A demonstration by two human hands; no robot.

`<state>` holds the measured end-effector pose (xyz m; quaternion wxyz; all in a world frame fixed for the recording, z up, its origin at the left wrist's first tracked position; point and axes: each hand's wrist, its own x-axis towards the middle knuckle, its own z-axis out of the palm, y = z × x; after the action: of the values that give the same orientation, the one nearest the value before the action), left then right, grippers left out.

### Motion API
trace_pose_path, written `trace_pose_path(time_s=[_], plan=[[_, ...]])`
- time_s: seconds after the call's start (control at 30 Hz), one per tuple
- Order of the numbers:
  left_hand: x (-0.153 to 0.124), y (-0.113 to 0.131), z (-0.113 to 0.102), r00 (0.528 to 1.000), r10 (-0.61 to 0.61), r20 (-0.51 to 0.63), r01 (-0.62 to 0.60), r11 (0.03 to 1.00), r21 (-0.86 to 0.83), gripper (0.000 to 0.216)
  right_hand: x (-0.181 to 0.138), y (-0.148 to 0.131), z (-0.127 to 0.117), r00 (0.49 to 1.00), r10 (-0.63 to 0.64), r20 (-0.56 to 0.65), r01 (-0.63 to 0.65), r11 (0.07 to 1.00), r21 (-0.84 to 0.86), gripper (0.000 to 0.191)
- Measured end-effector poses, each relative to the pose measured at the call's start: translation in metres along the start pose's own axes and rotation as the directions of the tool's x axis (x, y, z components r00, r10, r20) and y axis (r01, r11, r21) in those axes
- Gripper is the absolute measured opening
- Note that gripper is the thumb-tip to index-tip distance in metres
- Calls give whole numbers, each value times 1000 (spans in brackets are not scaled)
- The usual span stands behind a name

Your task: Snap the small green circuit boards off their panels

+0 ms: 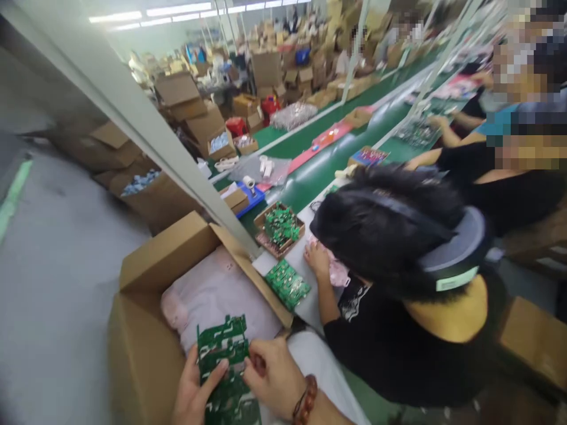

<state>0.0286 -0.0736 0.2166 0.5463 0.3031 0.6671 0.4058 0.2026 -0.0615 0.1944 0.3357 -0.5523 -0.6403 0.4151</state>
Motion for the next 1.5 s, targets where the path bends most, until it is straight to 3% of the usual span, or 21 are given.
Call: trace_pose_path(time_s=[0.07,0.17,0.23,0.3,0.37,0.43,0.57,0.7,0.83,0.93,1.13,1.3,1.5], plan=[[-2,-1,-3,998,-61,13,62,997,-52,74,-16,-15,4,997,17,70,-24,995,99,22],[0,2,-4,992,-121,-16,120,990,-73,68,-15,-15,-10,994,90,-59,-78,981,180,20],[2,5,-3,996,-78,-41,73,992,-104,62,-12,-9,-20,989,131,-68,-117,976,186,26],[4,8,-1,999,-32,-18,29,990,-140,59,-10,-4,-25,991,123,58,-132,975,176,29],[4,10,0,998,-44,46,50,986,-156,57,-10,-1,-24,973,102,205,-140,973,182,31],[3,11,0,992,-71,105,86,985,-152,56,-10,2,-18,956,119,270,-175,966,193,34],[0,9,-3,979,-73,189,97,988,-122,66,-9,9,-11,958,194,210,-236,952,195,38],[-2,0,-4,980,-80,182,107,984,-146,70,-9,12,-16,966,247,76,-257,944,206,33],[-4,-8,-3,981,-69,183,106,973,-205,61,-9,11,-23,954,190,232,-242,945,222,35],[-5,-11,-3,976,-72,206,115,972,-207,62,-9,12,-24,946,162,280,-219,958,183,37],[-6,-9,-7,966,-107,234,148,975,-165,65,-4,14,-22,886,123,447,-230,953,195,34],[-6,-6,-8,964,-108,243,148,977,-153,67,-6,10,-22,907,115,404,-204,962,184,33],[-4,-4,-9,950,-81,303,72,997,39,76,-17,5,-21,928,189,322,-258,948,186,36]])
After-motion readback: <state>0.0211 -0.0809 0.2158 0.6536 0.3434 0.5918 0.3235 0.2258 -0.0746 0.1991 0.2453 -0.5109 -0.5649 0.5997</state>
